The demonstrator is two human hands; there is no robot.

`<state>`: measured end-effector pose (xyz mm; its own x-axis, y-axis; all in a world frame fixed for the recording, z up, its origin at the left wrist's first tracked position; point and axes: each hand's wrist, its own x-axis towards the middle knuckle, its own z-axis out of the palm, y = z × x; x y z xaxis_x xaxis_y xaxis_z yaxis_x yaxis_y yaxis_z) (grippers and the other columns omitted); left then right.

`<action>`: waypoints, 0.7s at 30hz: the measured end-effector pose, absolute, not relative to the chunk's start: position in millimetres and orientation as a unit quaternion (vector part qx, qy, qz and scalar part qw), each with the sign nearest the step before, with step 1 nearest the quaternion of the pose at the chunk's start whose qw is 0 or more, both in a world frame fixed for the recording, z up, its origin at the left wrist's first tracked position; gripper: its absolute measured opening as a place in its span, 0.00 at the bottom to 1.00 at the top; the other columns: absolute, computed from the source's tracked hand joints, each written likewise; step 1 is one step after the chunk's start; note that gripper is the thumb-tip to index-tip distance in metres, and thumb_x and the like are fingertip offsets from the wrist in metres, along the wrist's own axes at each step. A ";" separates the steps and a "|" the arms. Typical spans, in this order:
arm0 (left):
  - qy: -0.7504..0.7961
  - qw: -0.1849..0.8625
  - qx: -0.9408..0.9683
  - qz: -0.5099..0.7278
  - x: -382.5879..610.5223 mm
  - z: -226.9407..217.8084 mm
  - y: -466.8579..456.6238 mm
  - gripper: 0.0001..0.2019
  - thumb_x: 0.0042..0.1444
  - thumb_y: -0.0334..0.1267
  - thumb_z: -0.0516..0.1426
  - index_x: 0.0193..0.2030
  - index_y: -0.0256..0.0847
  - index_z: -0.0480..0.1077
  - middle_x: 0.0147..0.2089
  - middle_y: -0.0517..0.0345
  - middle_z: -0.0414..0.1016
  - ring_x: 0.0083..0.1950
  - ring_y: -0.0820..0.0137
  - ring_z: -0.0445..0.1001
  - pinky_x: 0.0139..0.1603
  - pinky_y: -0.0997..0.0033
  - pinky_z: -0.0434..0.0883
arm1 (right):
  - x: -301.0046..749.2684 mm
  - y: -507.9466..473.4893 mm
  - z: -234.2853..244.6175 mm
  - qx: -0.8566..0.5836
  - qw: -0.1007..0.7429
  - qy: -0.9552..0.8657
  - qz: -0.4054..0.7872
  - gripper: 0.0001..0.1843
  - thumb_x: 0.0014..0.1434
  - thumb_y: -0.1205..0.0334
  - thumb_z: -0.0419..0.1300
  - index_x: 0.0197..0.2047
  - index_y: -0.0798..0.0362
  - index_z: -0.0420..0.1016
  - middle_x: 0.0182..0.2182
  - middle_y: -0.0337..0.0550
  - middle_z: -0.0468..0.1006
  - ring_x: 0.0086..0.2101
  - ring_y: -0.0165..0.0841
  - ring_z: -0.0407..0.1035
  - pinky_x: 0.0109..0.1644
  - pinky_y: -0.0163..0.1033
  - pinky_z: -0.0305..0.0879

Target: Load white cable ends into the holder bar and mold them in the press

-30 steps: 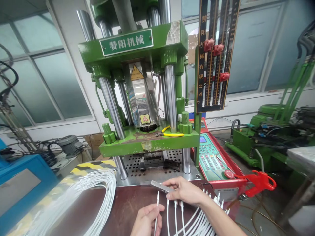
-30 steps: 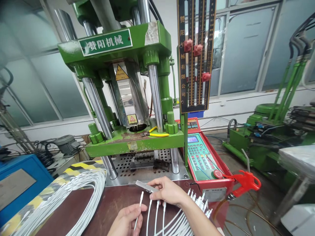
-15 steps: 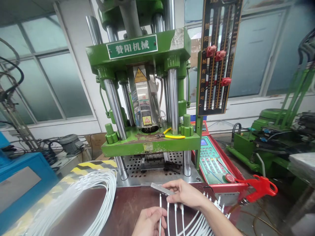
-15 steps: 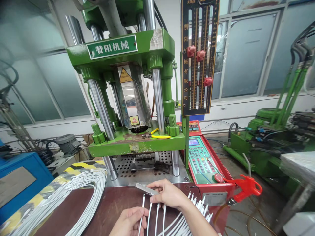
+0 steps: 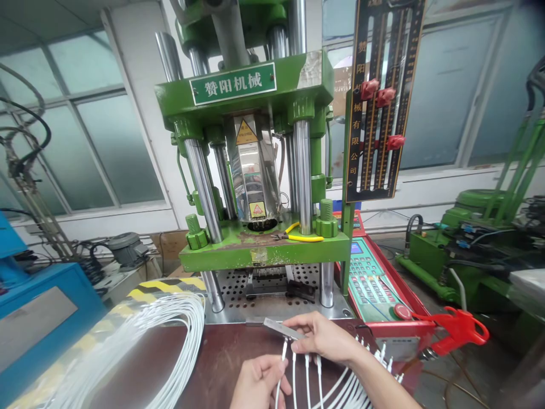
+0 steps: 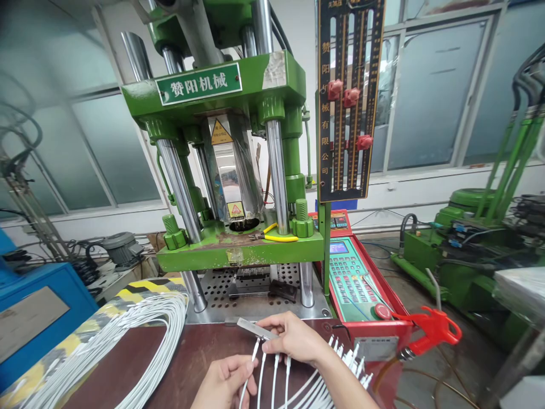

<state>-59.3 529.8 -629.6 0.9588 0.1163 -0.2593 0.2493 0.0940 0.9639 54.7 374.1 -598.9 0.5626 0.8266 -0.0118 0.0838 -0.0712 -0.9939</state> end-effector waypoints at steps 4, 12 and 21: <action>0.137 0.749 0.646 -0.054 -58.6 -629.8 530.9 0.24 0.39 0.57 0.60 0.26 0.31 0.69 0.20 0.56 0.70 0.13 0.77 0.62 0.13 0.78 0.53 | 55.0 374.6 -601.7 -0.655 0.590 -0.347 0.320 0.23 0.45 0.59 0.65 0.46 0.50 0.72 0.23 0.34 0.68 0.21 0.23 0.57 0.23 0.28 0.52; 0.152 0.786 0.597 -0.041 -57.1 -632.2 533.0 0.26 0.36 0.54 0.63 0.34 0.30 0.70 0.19 0.59 0.70 0.12 0.78 0.61 0.13 0.78 0.54 | 52.0 374.4 -594.5 -0.663 0.588 -0.340 0.314 0.23 0.44 0.59 0.65 0.46 0.51 0.73 0.24 0.34 0.69 0.21 0.23 0.56 0.22 0.28 0.52; 0.166 0.741 0.650 -0.026 -60.1 -627.7 539.0 0.23 0.34 0.55 0.62 0.22 0.33 0.70 0.17 0.59 0.68 0.12 0.78 0.58 0.14 0.76 0.51 | 48.6 381.5 -593.0 -0.712 0.531 -0.362 0.285 0.23 0.45 0.57 0.63 0.47 0.47 0.74 0.22 0.32 0.71 0.19 0.23 0.54 0.21 0.28 0.51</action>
<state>-60.1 539.0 -627.7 0.9437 0.1769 -0.2795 0.2541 0.1533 0.9549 48.6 381.5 -593.0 0.5760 0.8171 -0.0212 0.2125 -0.1748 -0.9614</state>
